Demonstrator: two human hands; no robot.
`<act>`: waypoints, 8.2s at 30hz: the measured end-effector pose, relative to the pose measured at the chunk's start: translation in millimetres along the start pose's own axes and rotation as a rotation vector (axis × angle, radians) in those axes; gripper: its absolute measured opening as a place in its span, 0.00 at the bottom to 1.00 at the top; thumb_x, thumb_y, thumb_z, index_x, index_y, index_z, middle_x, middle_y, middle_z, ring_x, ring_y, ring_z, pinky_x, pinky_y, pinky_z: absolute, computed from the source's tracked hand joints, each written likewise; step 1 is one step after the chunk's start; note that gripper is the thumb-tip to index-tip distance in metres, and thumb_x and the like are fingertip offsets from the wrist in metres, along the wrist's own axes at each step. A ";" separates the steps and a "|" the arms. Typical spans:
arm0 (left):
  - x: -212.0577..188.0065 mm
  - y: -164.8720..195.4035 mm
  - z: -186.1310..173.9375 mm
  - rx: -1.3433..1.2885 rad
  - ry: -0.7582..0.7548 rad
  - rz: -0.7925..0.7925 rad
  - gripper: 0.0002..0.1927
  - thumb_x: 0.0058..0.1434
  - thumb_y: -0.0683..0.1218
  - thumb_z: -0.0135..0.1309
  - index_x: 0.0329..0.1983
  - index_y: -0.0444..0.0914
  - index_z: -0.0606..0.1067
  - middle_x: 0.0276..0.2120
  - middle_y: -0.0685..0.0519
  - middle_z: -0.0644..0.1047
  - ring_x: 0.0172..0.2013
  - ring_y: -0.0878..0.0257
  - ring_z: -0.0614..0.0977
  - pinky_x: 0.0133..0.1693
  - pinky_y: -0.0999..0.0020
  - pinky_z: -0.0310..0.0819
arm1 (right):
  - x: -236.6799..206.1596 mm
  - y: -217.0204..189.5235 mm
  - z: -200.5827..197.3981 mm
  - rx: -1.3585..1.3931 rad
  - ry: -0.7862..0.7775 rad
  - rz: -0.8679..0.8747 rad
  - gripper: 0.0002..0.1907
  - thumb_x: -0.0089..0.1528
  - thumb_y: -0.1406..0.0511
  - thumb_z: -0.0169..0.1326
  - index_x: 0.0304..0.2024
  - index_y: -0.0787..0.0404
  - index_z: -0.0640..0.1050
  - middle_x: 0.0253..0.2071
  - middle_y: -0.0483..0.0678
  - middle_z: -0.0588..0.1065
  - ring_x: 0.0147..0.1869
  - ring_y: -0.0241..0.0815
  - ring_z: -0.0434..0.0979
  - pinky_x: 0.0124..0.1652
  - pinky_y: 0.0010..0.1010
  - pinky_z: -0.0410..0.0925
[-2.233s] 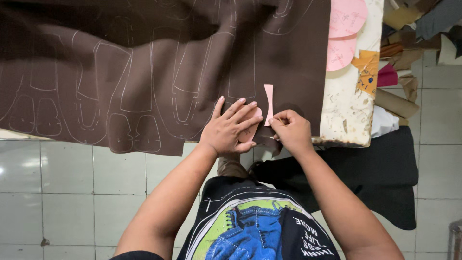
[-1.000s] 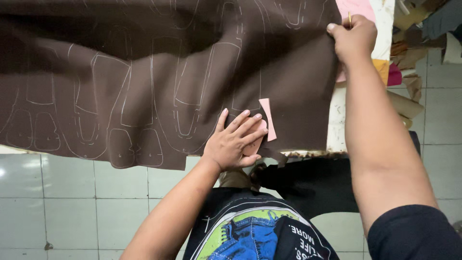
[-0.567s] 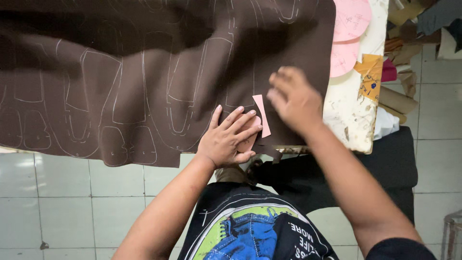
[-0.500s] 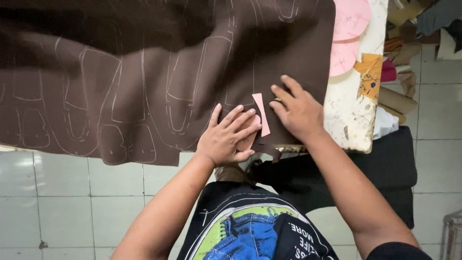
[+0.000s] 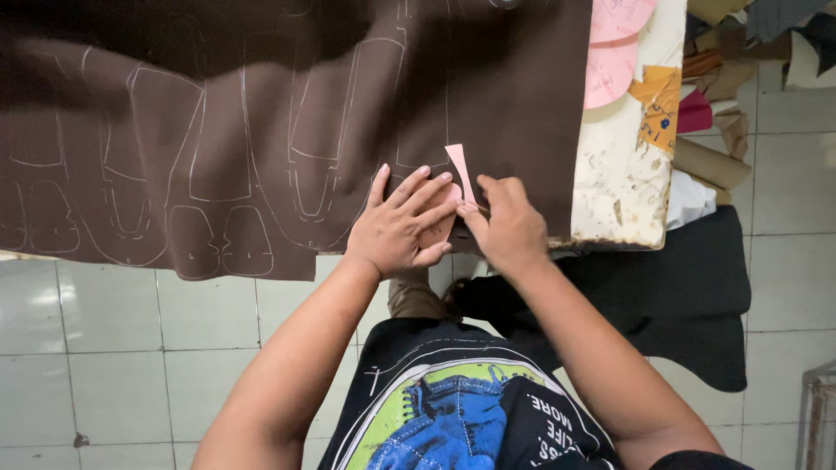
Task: The person traces pink paper shoe patterns onto a large brown leather sheet using a marking pen, repositioning the patterns and smoothing the leather between tracings. They align each pattern piece on the sheet and draw around its outline, working across the material.
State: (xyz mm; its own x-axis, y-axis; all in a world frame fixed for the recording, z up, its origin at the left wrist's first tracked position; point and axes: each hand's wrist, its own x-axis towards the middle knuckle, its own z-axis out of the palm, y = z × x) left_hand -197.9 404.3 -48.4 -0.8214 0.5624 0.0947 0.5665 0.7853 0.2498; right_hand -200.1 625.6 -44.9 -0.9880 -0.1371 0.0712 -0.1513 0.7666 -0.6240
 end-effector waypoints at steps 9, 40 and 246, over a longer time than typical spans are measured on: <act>-0.1 4.4 -1.0 -0.024 -0.023 -0.024 0.35 0.56 0.68 0.54 0.67 0.58 0.71 0.73 0.60 0.63 0.73 0.58 0.59 0.71 0.36 0.37 | -1.0 -14.8 6.4 0.031 -0.052 0.125 0.28 0.58 0.62 0.62 0.59 0.62 0.73 0.46 0.52 0.75 0.46 0.54 0.79 0.43 0.45 0.72; 0.2 12.1 -9.8 0.007 -0.036 -0.029 0.44 0.54 0.69 0.55 0.74 0.53 0.63 0.74 0.59 0.60 0.74 0.58 0.56 0.70 0.36 0.36 | -12.1 15.9 -42.9 0.528 0.063 0.525 0.09 0.61 0.67 0.61 0.40 0.66 0.79 0.30 0.46 0.78 0.28 0.31 0.76 0.29 0.25 0.70; -22.1 54.1 3.7 0.036 0.021 -0.139 0.32 0.49 0.43 0.55 0.60 0.31 0.73 0.62 0.34 0.70 0.26 0.58 0.80 0.26 0.63 0.78 | -5.4 11.6 -26.6 -0.080 0.129 0.261 0.12 0.63 0.63 0.63 0.45 0.64 0.80 0.38 0.51 0.79 0.43 0.49 0.80 0.44 0.40 0.71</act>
State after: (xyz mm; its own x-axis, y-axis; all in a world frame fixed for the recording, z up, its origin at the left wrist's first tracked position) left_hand -148.8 435.2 -40.6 -0.8929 0.4427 0.0818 0.4492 0.8640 0.2274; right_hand -197.4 651.9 -31.9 -0.9888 0.1484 0.0179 0.1117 0.8133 -0.5711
